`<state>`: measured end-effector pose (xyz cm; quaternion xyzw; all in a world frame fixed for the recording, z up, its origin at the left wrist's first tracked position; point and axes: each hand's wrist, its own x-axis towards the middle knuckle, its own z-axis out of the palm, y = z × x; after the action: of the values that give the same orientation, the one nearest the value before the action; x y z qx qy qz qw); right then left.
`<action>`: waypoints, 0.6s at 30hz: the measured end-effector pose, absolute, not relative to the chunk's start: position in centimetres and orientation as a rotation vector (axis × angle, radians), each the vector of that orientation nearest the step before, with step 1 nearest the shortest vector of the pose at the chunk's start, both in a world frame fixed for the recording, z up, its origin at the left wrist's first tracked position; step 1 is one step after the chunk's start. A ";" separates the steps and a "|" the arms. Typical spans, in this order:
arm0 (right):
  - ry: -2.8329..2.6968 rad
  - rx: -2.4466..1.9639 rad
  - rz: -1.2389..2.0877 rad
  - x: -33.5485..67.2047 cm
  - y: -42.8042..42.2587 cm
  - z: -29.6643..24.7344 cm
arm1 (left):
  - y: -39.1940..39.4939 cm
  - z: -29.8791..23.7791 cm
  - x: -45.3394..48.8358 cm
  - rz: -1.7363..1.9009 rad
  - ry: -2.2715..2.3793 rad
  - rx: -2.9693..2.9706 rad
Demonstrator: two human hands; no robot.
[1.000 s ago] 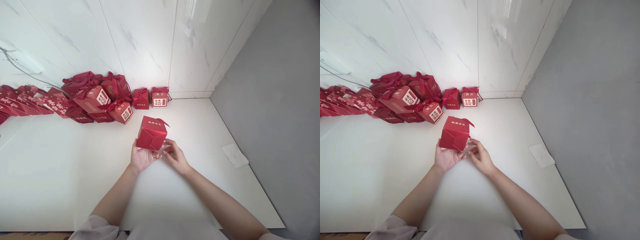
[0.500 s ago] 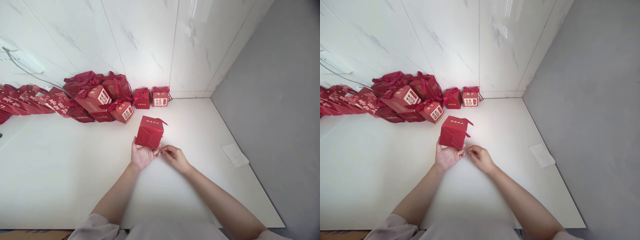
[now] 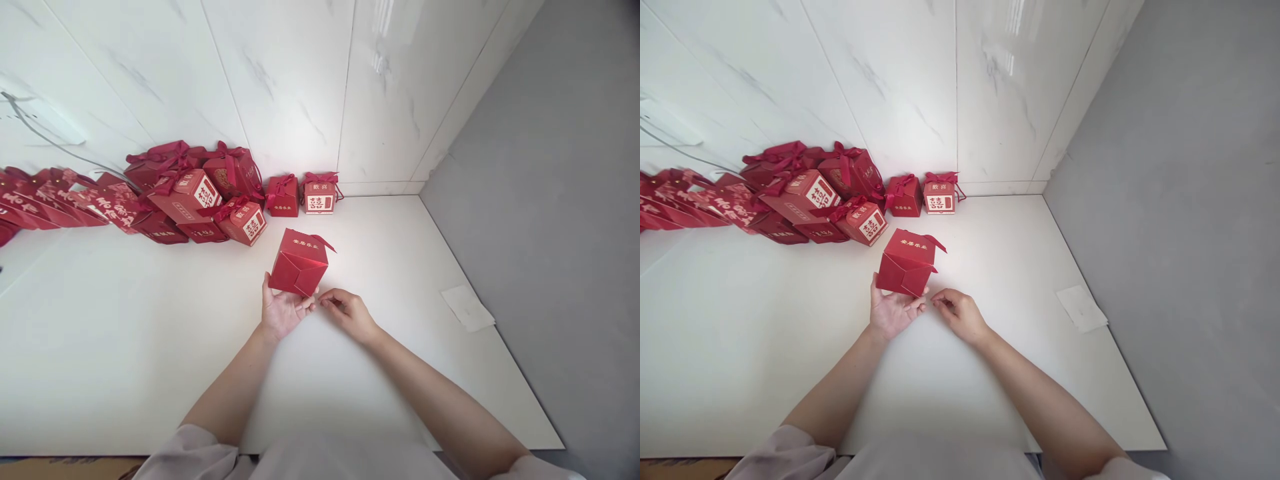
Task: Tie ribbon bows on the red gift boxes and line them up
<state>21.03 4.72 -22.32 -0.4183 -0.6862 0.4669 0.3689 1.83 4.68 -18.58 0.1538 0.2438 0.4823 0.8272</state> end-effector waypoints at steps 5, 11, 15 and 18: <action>-1.649 -1.057 1.236 21.3 4.7 -22.2 | 4.7 -19.9 1.4 1.084 0.580 0.560; -1.362 -1.004 1.349 21.6 4.8 -22.1 | 4.8 -21.2 0.3 1.176 0.714 0.901; -1.368 -0.980 1.373 21.7 4.9 -21.9 | 5.2 -20.9 0.5 1.203 0.752 1.031; -1.389 -0.846 1.354 21.9 5.1 -21.6 | 5.4 -21.0 0.7 1.213 0.782 1.034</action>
<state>21.95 5.06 -21.62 -0.3485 -0.5720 0.5574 0.4906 0.68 5.39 -20.99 0.4517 0.3415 0.5301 0.6311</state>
